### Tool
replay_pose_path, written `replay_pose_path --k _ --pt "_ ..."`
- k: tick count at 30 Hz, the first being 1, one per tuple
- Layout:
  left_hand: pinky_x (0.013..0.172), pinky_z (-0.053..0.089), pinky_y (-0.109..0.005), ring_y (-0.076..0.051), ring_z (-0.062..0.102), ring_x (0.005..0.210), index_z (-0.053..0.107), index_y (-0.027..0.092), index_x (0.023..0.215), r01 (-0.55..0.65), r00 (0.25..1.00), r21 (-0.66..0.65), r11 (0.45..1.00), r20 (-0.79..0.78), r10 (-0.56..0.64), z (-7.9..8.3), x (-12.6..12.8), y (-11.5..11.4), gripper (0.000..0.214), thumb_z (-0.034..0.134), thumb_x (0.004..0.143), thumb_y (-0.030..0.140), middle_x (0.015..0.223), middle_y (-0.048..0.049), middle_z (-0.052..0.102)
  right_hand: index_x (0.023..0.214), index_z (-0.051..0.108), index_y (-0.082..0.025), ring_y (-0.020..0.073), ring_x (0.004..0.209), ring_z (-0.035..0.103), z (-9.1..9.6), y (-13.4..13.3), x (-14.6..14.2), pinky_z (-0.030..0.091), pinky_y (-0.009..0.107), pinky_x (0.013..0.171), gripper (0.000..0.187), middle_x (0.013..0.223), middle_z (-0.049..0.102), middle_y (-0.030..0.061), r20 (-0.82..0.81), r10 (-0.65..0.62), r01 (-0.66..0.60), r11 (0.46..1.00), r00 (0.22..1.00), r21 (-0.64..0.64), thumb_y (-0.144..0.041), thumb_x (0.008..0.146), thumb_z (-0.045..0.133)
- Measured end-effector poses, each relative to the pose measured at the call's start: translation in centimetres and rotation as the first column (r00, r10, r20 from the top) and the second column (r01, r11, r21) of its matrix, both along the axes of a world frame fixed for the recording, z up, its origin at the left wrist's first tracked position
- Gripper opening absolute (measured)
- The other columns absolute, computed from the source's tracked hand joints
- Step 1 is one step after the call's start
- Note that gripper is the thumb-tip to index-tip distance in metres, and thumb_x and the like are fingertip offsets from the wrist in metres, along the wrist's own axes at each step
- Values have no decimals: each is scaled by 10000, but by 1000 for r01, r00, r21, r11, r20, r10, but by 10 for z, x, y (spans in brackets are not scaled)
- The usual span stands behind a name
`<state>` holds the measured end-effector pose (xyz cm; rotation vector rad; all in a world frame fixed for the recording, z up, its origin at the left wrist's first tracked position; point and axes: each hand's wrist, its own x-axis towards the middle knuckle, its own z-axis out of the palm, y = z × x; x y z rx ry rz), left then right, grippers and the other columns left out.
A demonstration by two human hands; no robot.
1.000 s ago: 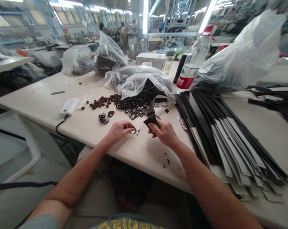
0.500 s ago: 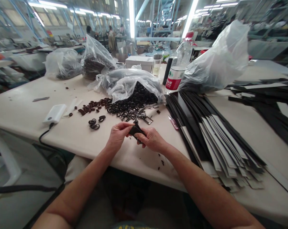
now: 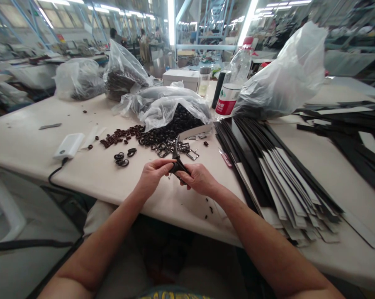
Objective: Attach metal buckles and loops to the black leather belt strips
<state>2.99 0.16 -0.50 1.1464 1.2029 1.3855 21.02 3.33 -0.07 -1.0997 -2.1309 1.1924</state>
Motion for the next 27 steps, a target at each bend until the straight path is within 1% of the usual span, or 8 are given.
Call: replay_pose_path --k 4,7,10,14,18,22,25,27 --pt "536 417 -200 -78 540 568 781 182 773 -48 969 -102 994 236 71 -3 5 5 263 856 591 357 696 -21 706 772 628 -159 64 432 560 1 -1 -1 417 176 456 284 631 658 -19 -7 -39 39 998 999 50 -381 937 566" --pt "523 417 -198 -76 541 543 761 185 742 -95 937 -124 988 325 131 -2 9 6 293 879 533 354 653 -1 684 799 622 -163 71 440 576 2 -2 -2 427 183 459 264 654 663 -20 -75 -86 90 994 994 54 -373 943 554" --pt "526 421 -212 -84 537 538 753 173 736 -113 950 -127 985 277 145 0 11 4 293 870 540 357 637 -4 677 837 645 -163 74 449 582 4 -4 -4 433 188 480 248 662 670 -17 -60 -53 56 997 997 50 -367 946 555" --pt "528 404 -217 -93 536 563 758 166 719 -89 970 -159 983 209 121 -2 8 4 283 865 532 351 674 -22 700 792 657 -161 74 437 569 8 -7 -6 414 194 490 295 640 679 -8 59 6 -8 999 998 42 -388 952 557" --pt "530 374 -206 -83 512 575 782 178 751 -43 989 -152 987 137 64 -6 5 3 235 839 595 345 703 -27 717 743 648 -163 75 425 562 8 -6 -7 400 193 479 340 615 674 -4 128 -18 14 999 992 28 -409 956 548" --pt "572 402 -213 -98 526 634 801 183 827 24 991 -99 995 131 -10 -4 5 -1 264 792 683 405 781 -48 734 740 636 -163 73 416 569 4 -4 -5 416 185 465 332 612 667 -10 69 -47 47 999 997 -6 -411 947 560" --pt "621 435 -226 -107 537 670 804 202 892 32 991 -56 998 134 -24 -2 5 -5 282 810 669 374 872 -55 748 784 641 -162 72 419 573 1 -3 -4 426 175 442 288 620 663 -17 0 -54 54 997 999 -49 -387 945 562" --pt "645 458 -243 -119 548 680 803 207 893 11 996 -42 999 91 -7 -2 5 -6 279 823 647 339 877 -54 746 808 642 -160 69 421 572 -1 -3 -4 424 167 429 272 627 662 -19 -21 -41 40 997 999 -64 -377 947 557"
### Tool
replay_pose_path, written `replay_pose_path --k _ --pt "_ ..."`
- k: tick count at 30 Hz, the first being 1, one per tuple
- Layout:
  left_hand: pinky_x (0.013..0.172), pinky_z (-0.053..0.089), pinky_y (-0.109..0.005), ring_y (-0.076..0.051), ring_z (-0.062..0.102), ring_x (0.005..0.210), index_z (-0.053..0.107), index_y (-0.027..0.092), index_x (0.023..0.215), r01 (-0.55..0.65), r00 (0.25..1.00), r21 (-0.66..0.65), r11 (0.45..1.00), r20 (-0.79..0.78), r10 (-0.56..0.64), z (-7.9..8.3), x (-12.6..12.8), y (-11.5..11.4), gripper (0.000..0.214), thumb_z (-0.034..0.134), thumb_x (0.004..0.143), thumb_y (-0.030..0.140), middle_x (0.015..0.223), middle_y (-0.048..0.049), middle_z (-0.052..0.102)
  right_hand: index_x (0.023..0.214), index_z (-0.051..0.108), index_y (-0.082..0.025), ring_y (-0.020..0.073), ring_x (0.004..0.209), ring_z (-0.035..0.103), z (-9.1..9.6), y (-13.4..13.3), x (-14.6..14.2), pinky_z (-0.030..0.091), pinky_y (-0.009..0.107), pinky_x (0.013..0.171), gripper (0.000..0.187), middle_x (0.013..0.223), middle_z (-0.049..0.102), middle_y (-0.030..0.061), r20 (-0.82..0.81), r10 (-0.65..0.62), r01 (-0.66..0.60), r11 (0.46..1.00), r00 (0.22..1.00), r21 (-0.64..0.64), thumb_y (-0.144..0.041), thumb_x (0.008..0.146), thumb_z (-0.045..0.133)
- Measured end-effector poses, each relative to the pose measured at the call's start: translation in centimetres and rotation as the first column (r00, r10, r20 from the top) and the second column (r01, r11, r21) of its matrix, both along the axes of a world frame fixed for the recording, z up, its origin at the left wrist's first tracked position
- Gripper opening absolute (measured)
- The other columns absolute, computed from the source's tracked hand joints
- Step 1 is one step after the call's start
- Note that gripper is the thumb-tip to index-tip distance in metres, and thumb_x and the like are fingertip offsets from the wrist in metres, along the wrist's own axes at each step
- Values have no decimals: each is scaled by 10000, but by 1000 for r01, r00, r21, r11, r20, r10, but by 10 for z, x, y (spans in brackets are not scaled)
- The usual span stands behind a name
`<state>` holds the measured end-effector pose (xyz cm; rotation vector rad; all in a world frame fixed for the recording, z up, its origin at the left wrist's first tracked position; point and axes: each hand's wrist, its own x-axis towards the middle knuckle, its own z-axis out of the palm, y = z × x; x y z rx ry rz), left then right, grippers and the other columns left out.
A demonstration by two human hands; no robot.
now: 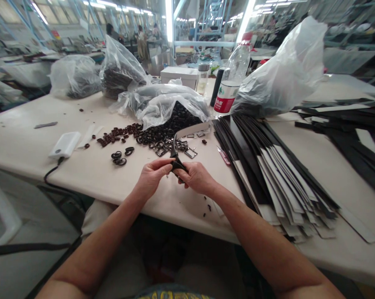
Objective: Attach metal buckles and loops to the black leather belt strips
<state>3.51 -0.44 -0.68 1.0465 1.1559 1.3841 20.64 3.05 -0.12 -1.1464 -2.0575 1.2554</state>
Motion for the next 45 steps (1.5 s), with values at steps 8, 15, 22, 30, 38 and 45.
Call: replay_pose_path --k 8,15,22,30,38,45 --pt "762 523 -292 -194 638 816 778 230 758 -5 924 155 988 -378 63 -1 3 -5 163 800 659 358 847 -34 701 908 626 -153 93 598 661 0 0 0 516 166 560 100 736 645 -37 -162 155 -173 979 975 -106 -205 844 682" --pt "689 568 -353 -218 654 718 749 307 839 39 904 265 963 -421 79 -2 -1 -10 171 778 690 388 818 9 719 902 581 -166 89 601 643 6 0 3 532 168 570 318 752 644 -26 -276 96 -180 938 956 -297 -450 854 715" --pt "688 558 -385 -241 661 723 748 301 833 -59 903 217 974 -405 145 -4 -7 -8 231 783 661 451 782 20 742 922 614 -169 93 581 626 -2 2 3 531 191 559 401 744 633 -23 -288 94 -166 958 953 -236 -548 827 704" --pt "584 482 -243 -123 567 577 664 176 705 -10 988 10 1000 -152 11 4 1 -4 267 830 623 369 612 16 627 888 666 -170 78 534 590 9 -8 3 458 189 542 293 713 627 -19 -149 65 -52 995 987 89 -440 948 571" --pt "634 526 -282 -167 641 760 671 214 1035 189 956 11 982 226 -187 -3 7 -3 386 820 700 334 991 -42 707 823 597 -149 112 493 598 9 -12 2 488 204 433 361 624 600 -12 -390 70 -112 990 918 -85 -493 912 530" --pt "735 569 -352 -273 629 1114 664 299 1155 230 869 16 973 448 -213 6 15 -13 448 795 727 289 1222 -46 689 718 575 -144 98 426 564 13 -14 -1 468 191 388 324 577 612 2 -311 59 -105 986 949 -133 -424 879 547"
